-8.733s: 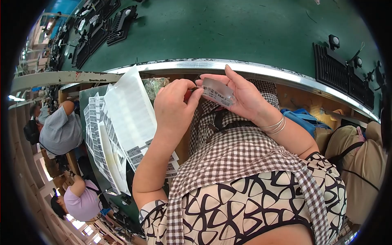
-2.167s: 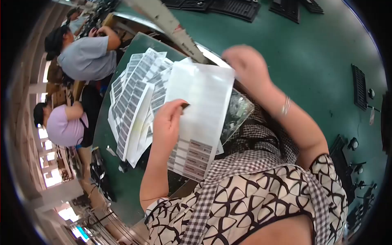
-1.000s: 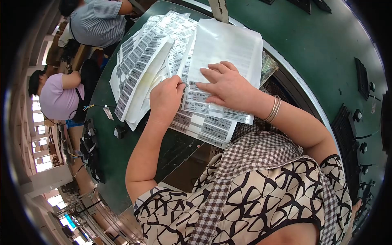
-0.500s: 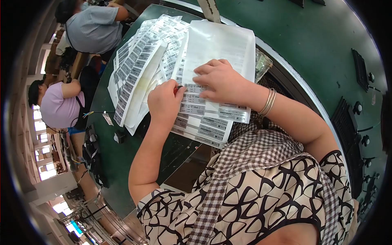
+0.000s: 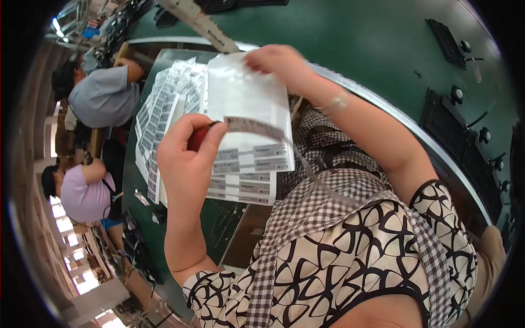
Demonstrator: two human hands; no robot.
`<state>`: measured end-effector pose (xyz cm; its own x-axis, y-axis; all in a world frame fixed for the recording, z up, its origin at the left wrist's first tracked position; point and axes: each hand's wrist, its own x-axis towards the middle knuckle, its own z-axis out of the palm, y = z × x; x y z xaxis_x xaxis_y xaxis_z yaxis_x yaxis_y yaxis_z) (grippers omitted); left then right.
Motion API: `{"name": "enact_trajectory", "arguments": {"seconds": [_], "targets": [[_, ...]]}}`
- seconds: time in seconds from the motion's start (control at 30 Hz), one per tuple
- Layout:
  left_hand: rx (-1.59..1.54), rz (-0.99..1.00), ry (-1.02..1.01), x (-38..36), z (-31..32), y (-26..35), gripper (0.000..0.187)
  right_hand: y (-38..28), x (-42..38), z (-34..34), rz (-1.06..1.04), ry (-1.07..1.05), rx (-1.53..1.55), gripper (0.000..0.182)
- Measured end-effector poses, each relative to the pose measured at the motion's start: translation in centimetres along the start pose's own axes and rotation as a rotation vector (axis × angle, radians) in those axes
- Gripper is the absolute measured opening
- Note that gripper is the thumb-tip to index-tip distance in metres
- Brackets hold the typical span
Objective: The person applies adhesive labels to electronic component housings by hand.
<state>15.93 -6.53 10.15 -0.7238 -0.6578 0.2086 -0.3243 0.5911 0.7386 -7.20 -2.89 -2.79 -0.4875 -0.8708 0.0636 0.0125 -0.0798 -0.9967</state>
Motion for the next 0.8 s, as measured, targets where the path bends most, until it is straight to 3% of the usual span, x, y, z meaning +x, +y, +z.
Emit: {"name": "enact_trajectory", "arguments": {"seconds": [0.07, 0.13, 0.3, 0.47, 0.57, 0.6, 0.67, 0.8], "targets": [[0.2, 0.136, 0.066, 1.3, 0.9, 1.3, 0.015, -1.0, -3.6, -5.0, 0.046, 0.384, 0.298, 0.039], [0.307, 0.267, 0.116, 2.7, 2.2, 2.3, 0.016, 0.1, -8.5, -8.2, 0.069, 0.565, 0.524, 0.044], [0.435, 0.617, 0.111, 4.4, 7.3, 5.5, 0.018, -0.9, -16.3, -6.9, 0.323, 0.483, 0.89, 0.08], [0.523, 0.859, -0.131, 2.1, 11.2, 8.2, 0.015, -1.7, -16.2, -6.4, 0.18, 0.47, 1.107, 0.091], [0.479, 0.863, -0.155, 1.9, 11.7, 8.6, 0.016, -0.7, -16.9, -7.1, 0.218, 0.597, 1.122, 0.092], [0.486, 0.858, -0.075, 2.5, 11.7, 8.3, 0.017, -0.1, -17.0, -7.5, 0.251, 0.641, 1.116, 0.093], [0.508, 0.834, 0.094, 4.4, 11.3, 7.3, 0.018, 0.8, -18.0, -8.1, 0.29, 0.62, 1.132, 0.091], [0.513, 0.769, 0.169, 6.1, 10.6, 7.6, 0.019, 0.0, -19.4, -7.6, 0.327, 0.599, 1.166, 0.09]]}}
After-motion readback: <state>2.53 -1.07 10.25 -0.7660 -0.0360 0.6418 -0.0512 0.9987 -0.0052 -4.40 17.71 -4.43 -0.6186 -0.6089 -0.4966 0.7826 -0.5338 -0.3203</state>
